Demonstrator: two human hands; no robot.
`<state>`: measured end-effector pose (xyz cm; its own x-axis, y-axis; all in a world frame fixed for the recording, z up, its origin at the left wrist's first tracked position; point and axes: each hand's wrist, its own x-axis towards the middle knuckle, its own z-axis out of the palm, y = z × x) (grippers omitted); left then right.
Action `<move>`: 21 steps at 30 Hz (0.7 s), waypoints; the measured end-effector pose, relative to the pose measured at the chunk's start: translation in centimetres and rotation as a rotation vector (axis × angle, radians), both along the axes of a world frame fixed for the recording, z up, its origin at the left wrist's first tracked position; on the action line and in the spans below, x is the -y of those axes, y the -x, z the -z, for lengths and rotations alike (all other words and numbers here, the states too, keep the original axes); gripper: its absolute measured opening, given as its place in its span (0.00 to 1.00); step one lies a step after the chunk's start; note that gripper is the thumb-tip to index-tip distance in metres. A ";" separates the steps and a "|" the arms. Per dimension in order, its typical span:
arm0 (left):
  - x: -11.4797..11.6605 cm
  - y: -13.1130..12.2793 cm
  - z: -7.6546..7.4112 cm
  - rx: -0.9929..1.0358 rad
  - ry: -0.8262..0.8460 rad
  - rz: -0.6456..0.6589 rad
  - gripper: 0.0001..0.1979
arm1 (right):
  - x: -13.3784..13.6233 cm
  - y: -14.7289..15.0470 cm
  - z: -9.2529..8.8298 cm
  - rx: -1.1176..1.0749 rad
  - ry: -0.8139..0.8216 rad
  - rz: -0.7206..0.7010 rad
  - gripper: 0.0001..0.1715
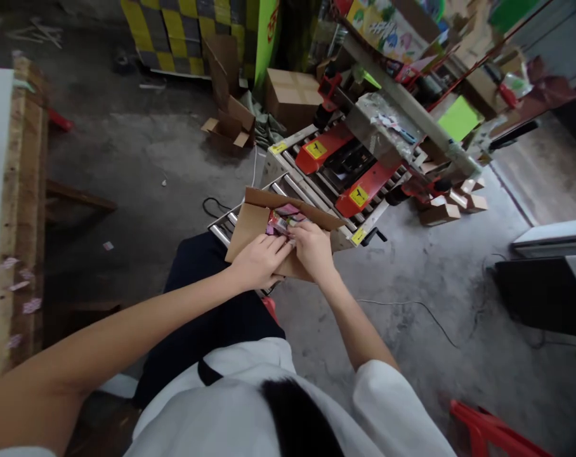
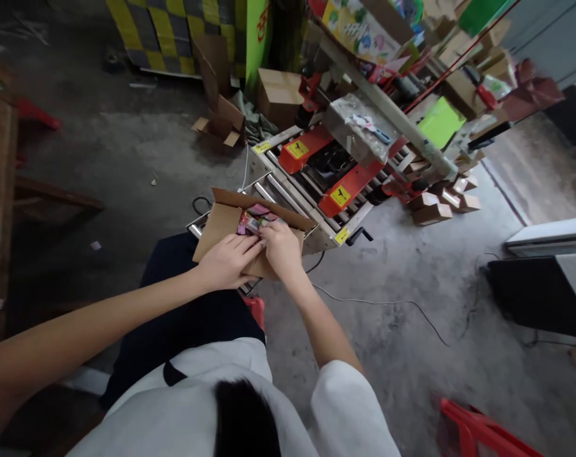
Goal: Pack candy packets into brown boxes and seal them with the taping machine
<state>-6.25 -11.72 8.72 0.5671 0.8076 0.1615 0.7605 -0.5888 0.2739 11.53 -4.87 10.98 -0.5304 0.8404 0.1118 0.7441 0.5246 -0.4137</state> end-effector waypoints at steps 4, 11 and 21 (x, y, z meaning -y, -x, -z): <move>0.3 0.0 0.5 0.107 -0.090 -0.062 0.41 | -3.5 1.0 -0.3 0.144 0.131 -0.132 0.18; -0.7 -0.4 -0.2 0.001 -0.035 -0.073 0.45 | -3.1 0.6 0.9 0.021 0.029 -0.149 0.15; -1.2 0.0 0.7 -0.023 -0.080 -0.067 0.50 | -1.0 1.0 0.4 -0.119 -0.334 0.162 0.35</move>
<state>-6.26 -10.53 8.03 0.5165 0.8290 0.2146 0.8043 -0.5556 0.2105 10.57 -3.91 10.56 -0.3611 0.8188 0.4462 0.7854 0.5250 -0.3279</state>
